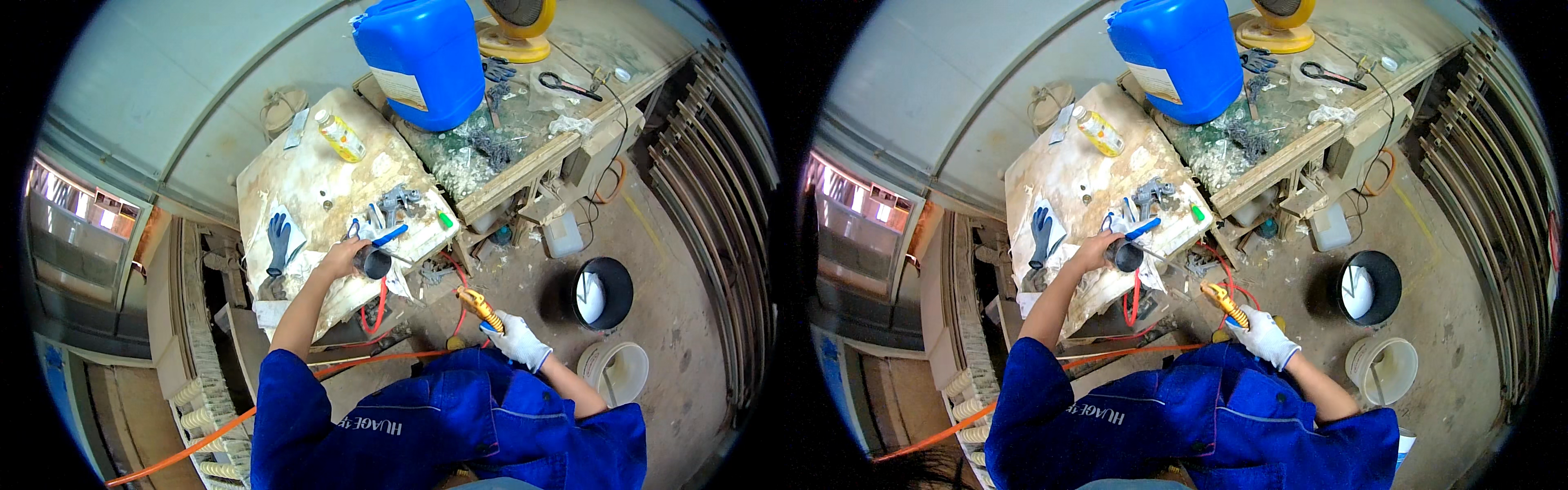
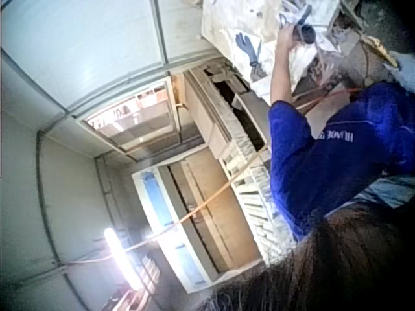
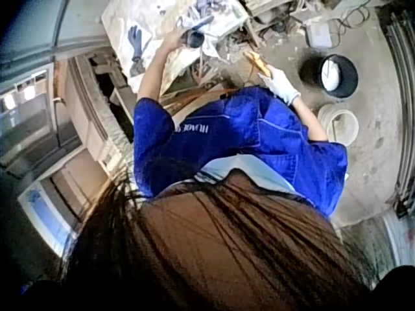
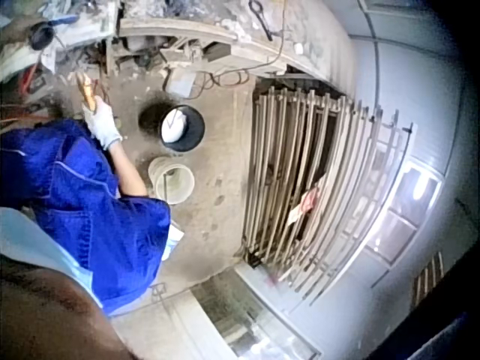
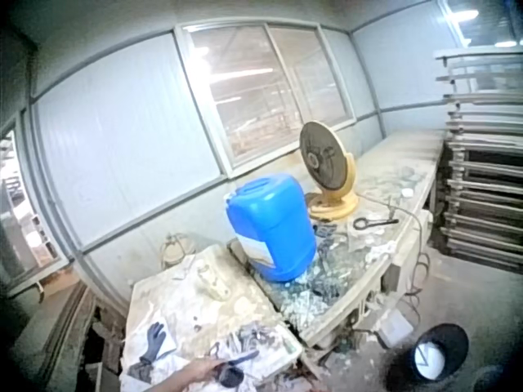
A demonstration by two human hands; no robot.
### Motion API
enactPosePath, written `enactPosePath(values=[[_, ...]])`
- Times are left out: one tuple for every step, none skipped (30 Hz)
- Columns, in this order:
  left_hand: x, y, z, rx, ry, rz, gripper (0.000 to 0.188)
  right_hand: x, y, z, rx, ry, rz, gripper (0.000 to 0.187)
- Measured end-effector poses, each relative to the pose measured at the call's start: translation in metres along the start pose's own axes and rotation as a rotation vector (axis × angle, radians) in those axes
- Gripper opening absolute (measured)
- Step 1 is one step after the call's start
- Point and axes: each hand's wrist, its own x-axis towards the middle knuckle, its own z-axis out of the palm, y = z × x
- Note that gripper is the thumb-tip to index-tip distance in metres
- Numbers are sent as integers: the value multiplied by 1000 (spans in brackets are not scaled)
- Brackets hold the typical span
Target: The person assembles a spray gun by attaching a nozzle and connecting an air hose. They test the spray into a bucket and then reassemble the gun with a paint cup, adjusting the nozzle and tightening components.
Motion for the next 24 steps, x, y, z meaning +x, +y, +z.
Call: enactPosePath(values=[[0, -1, 0, 0, 0, 3, 87, 0, -2, -2, -8, -45, 8, 30], [-1, -1, 1, -2, -1, 3, 87, -1, -3, -3, -16, -90, 16, 30], [-2, 0, 3, -4, -2, 4, 87, -1, -4, -3, -23, -134, 23, 30], [-3, 1, 4, -8, 2, 2, 87, -1, -3, -2, 6, -114, 29, 32], [-2, 0, 3, -8, 0, -3, 87, -1, -1, -2, -10, -89, 23, 33], [-1, -1, 3, -9, -1, -8, 87, 0, 2, -3, -26, -64, 16, 33], [-1, -3, 3, -10, -4, -15, 87, 0, 3, -3, -41, -41, 10, 34], [-2, -3, 4, -14, 16, 7, 87, -6, 3, -7, -25, -68, -3, 33], [-4, -4, 4, -12, 14, 12, 87, -12, 6, -8, -11, -47, -25, 33], [-1, -1, 2, -10, 16, 22, 88, -19, 12, -10, 1, -18, -48, 33], [-4, 1, 2, -12, 22, 21, 88, -23, 19, -13, 6, 0, -76, 33], [-3, -2, 3, -11, 37, 34, 87, -25, 24, -17, -20, 27, -66, 32], [2, -3, 5, 0, 43, 46, 87, -30, 17, -24, -8, 24, -23, 32], [-2, -5, 6, 13, 48, 42, 87, -36, 4, -32, 5, 7, 12, 32], [-7, -6, 8, 26, 52, 38, 86, -38, -4, -35, 16, -10, 46, 32], [-6, -3, 4, 12, 36, 28, 86, -38, -4, -35, 14, 22, -29, 31], [-6, -4, 5, 9, 40, 40, 85, -38, -9, -37, -6, 20, -34, 31], [-6, -7, 5, 6, 45, 50, 83, -38, -17, -37, -26, 18, -40, 31], [-5, -8, 7, 2, 50, 64, 81, -38, -23, -38, -47, 18, -44, 31], [-3, -9, 8, 21, 62, 73, 82, -37, -25, -38, -67, 22, -86, 31], [-2, -9, 10, 41, 73, 81, 82, -37, -24, -38, -64, 15, -70, 32], [-4, -8, 10, 62, 82, 87, 82, -37, -22, -37, -59, 5, -55, 32], [-4, -8, 9, 49, 78, 85, 82, -38, -25, -37, -53, -5, -39, 32], [-4, -8, 8, 35, 73, 82, 81, -41, -32, -41, -55, 3, 11, 34]])
